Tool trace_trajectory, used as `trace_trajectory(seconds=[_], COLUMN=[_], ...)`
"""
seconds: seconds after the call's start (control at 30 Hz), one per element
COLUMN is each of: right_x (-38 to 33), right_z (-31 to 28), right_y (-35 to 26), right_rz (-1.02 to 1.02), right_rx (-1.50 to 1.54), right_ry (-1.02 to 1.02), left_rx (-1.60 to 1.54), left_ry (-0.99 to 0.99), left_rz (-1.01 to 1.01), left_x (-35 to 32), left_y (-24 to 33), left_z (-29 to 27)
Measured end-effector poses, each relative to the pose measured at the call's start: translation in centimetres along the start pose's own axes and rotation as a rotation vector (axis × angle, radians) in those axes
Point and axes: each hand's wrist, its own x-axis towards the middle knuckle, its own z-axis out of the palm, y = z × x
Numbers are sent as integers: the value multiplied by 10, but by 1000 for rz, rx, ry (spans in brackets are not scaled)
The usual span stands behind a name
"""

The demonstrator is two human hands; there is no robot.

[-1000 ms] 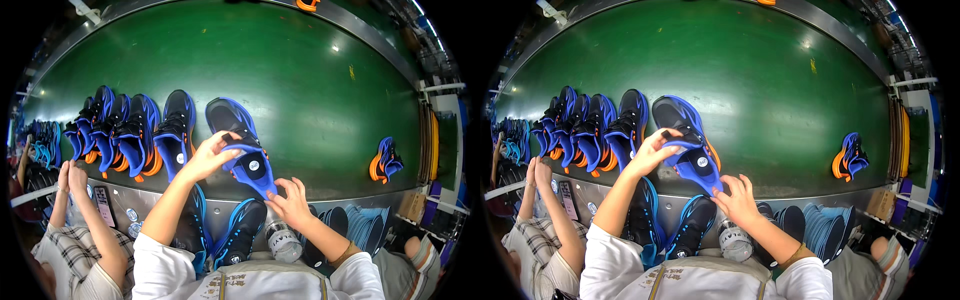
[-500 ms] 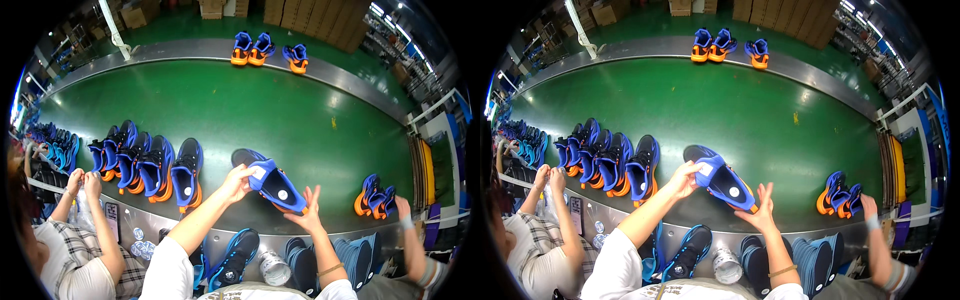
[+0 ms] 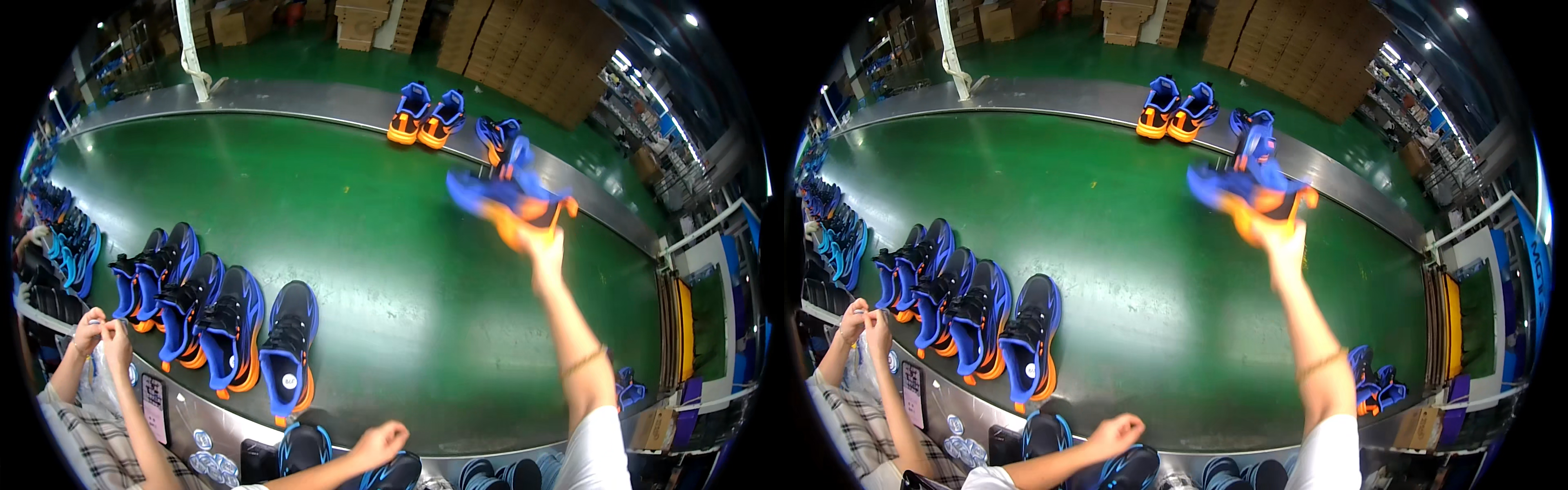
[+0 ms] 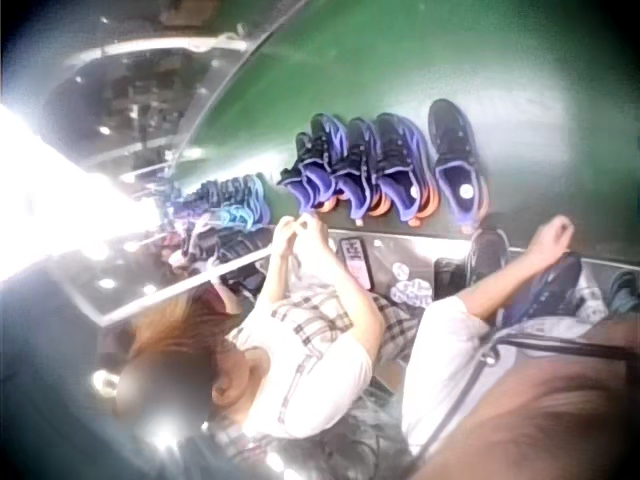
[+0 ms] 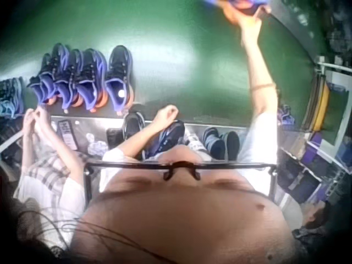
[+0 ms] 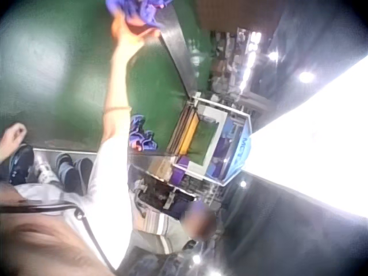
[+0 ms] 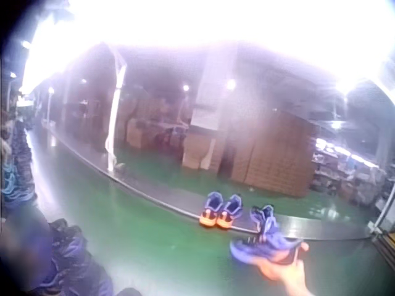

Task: The person retrieves insoles from a shelf, carries them to a conveyor belt, and places the insoles inside multiple pairs of shoes passing on the belt.

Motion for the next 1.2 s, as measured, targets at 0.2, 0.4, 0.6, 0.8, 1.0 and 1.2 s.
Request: trace_trajectory(seconds=[0.2, 0.4, 0.6, 0.8, 1.0, 1.2], right_x=[164, 196, 138, 27, 152, 232], right_z=[111, 165, 39, -107, -97, -21], right_y=[-46, -21, 8, -36, -22, 17], right_rz=[-297, -44, -203, 140, -98, -45], right_rx=[149, -244, -395, -299, -66, -674], right_ry=[-19, 156, -457, -468, -2, 443], left_rx=[183, 277, 135, 49, -12, -93], left_ry=[304, 172, 268, 268, 226, 221], left_rz=[637, 471, 416, 350, 325, 251], left_x=[11, 19, 19, 18, 22, 27], left_y=[5, 7, 12, 21, 21, 17], left_z=[14, 15, 14, 9, 20, 23])
